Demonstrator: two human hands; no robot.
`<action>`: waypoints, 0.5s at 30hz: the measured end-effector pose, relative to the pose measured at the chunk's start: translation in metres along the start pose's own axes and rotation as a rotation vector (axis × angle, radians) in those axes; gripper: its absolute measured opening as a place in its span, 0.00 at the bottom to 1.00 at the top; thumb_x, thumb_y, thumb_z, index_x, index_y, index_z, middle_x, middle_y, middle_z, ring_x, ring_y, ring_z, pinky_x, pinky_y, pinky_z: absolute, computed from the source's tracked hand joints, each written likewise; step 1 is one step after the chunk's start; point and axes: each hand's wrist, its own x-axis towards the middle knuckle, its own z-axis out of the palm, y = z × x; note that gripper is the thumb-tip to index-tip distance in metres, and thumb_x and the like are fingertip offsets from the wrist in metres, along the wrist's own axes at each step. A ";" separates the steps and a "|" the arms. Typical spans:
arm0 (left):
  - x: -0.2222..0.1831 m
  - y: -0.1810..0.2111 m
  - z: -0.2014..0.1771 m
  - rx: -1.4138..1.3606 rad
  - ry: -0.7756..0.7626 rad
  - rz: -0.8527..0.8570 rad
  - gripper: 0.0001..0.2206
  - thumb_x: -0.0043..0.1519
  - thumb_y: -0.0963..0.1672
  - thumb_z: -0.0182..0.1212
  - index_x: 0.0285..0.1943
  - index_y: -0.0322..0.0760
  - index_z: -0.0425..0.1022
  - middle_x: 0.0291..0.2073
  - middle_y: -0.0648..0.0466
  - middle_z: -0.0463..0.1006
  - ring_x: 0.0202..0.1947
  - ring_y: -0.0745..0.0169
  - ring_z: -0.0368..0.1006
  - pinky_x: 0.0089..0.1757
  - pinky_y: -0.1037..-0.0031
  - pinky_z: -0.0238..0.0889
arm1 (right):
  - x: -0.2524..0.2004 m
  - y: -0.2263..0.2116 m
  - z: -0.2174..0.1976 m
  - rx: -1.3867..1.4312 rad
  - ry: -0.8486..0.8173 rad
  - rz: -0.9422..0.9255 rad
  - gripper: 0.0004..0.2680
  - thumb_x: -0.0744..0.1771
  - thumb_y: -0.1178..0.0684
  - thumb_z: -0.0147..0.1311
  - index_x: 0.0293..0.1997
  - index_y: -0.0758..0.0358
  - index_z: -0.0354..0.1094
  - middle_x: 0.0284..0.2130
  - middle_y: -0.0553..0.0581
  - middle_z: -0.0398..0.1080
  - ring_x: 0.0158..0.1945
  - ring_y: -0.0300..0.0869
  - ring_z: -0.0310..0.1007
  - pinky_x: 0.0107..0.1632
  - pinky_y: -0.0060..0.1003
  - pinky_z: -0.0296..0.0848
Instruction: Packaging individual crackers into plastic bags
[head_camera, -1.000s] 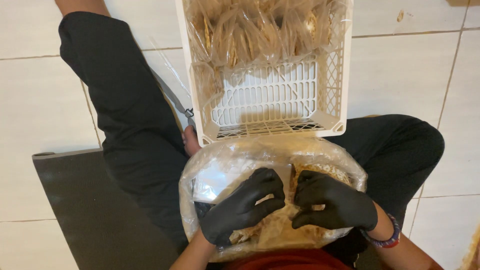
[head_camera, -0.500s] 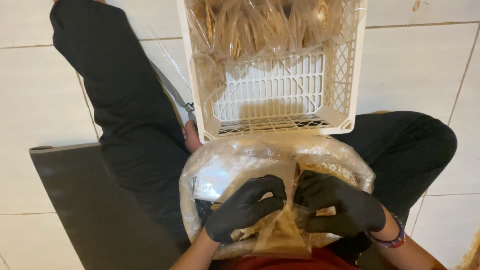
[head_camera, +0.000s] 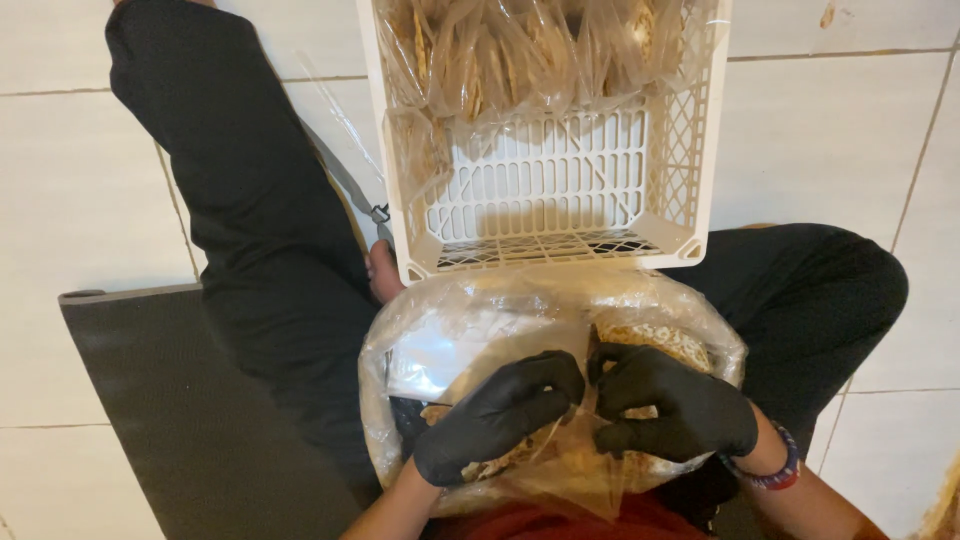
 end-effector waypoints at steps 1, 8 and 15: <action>0.002 0.004 0.000 0.040 0.032 0.062 0.11 0.75 0.47 0.44 0.47 0.35 0.68 0.42 0.51 0.69 0.45 0.54 0.66 0.48 0.65 0.59 | 0.001 -0.002 0.002 -0.050 0.054 -0.017 0.17 0.69 0.47 0.56 0.19 0.60 0.62 0.18 0.56 0.62 0.29 0.53 0.60 0.38 0.45 0.62; -0.008 0.036 0.001 0.350 0.068 0.109 0.01 0.71 0.42 0.54 0.46 0.41 0.68 0.52 0.48 0.66 0.57 0.51 0.65 0.59 0.64 0.55 | -0.010 -0.023 0.006 -0.283 0.160 -0.033 0.10 0.67 0.47 0.60 0.30 0.60 0.73 0.26 0.53 0.74 0.33 0.52 0.70 0.44 0.44 0.68; -0.031 0.048 0.023 0.756 0.159 0.055 0.11 0.71 0.49 0.50 0.45 0.45 0.76 0.48 0.50 0.71 0.51 0.51 0.69 0.50 0.63 0.57 | -0.029 -0.042 0.033 -0.790 0.204 -0.091 0.09 0.69 0.46 0.58 0.32 0.58 0.71 0.29 0.51 0.75 0.33 0.50 0.72 0.42 0.46 0.66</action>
